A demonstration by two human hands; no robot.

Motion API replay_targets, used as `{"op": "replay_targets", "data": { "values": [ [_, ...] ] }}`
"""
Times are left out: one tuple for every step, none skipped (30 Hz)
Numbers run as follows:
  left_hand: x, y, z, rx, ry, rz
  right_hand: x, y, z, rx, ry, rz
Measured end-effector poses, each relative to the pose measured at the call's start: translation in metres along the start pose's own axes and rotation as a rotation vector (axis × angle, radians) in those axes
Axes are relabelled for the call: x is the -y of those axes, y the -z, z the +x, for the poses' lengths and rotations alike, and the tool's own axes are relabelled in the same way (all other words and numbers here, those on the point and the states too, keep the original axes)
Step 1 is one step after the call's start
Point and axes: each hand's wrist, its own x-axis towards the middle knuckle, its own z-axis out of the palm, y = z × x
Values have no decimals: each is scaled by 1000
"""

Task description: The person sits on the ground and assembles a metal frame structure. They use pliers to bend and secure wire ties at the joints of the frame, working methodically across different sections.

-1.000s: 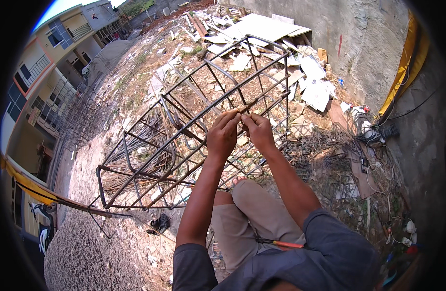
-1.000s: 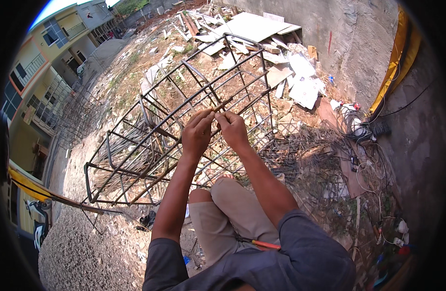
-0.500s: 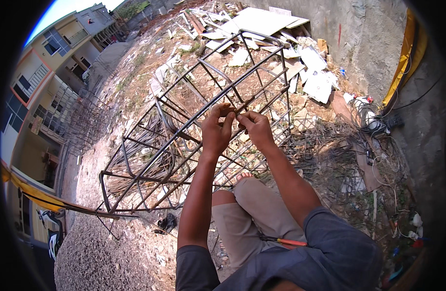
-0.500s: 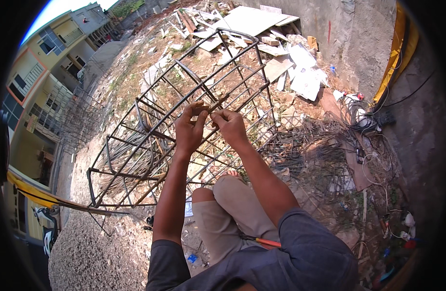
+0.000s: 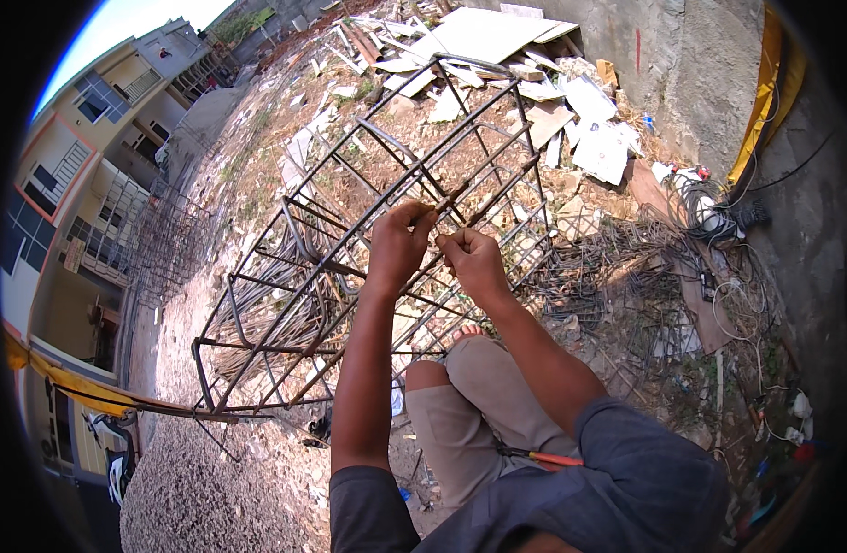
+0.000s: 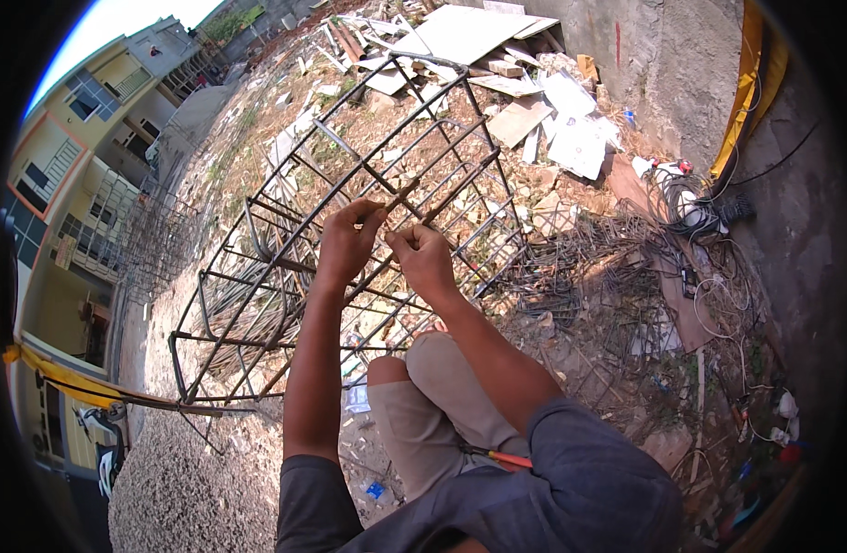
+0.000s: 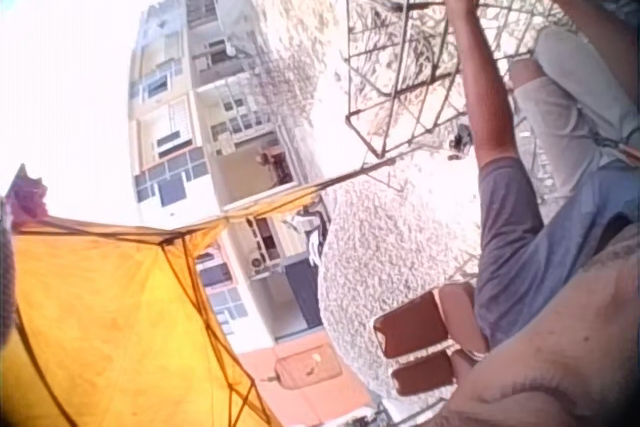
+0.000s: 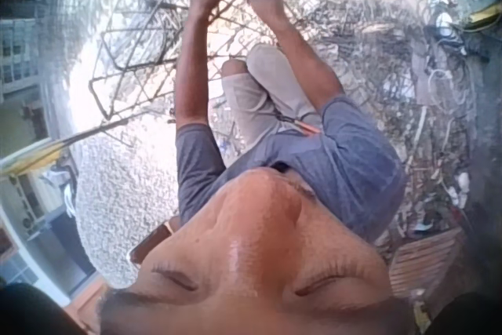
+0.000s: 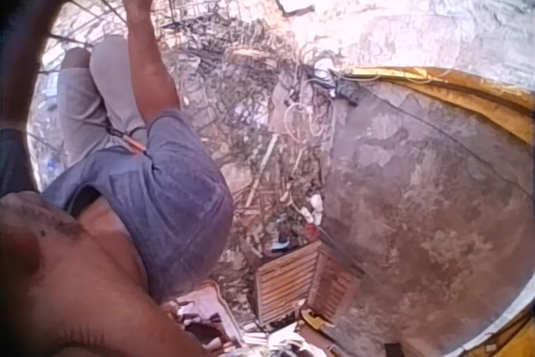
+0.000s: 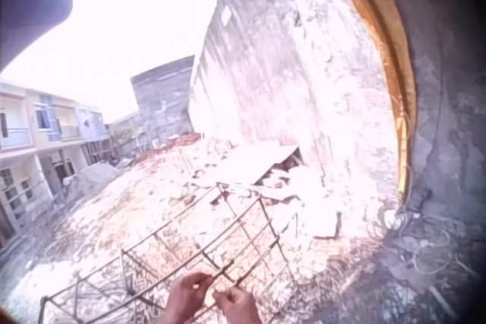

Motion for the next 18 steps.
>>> {"op": "replay_targets", "data": {
  "values": [
    [-3,2,1,9,0,9,6,-2,-8,-20,84,-86],
    [-5,3,2,17,1,18,13,-2,-13,-39,168,-172],
    [-4,3,3,20,-17,37,24,1,-14,-12,224,-276],
    [-2,3,3,26,-7,34,25,4,-8,27,251,-285],
    [2,2,2,33,4,31,25,11,-1,66,277,-293],
    [2,3,2,37,11,28,27,18,6,105,307,-303],
    [-2,5,0,43,-3,29,30,24,10,152,263,-279],
    [-1,5,1,35,-17,11,36,32,12,192,246,-295],
    [-1,5,1,31,-30,-5,32,39,20,238,209,-217],
    [3,3,0,29,-36,-19,24,43,27,285,165,-137],
    [8,2,1,6,-72,-17,17,46,32,314,207,-70],
    [7,2,1,27,-28,-32,10,47,36,282,197,-31],
    [4,2,1,47,15,-46,2,48,39,250,187,9],
    [3,3,2,67,58,-61,-5,47,43,218,178,47],
    [4,2,2,65,76,-113,-12,43,47,193,194,75],
    [5,2,2,75,90,-112,-19,39,49,163,168,81],
    [5,2,1,85,103,-113,-26,35,50,131,142,87],
    [5,2,0,92,119,-115,-30,30,49,103,115,90]
  ]
}}
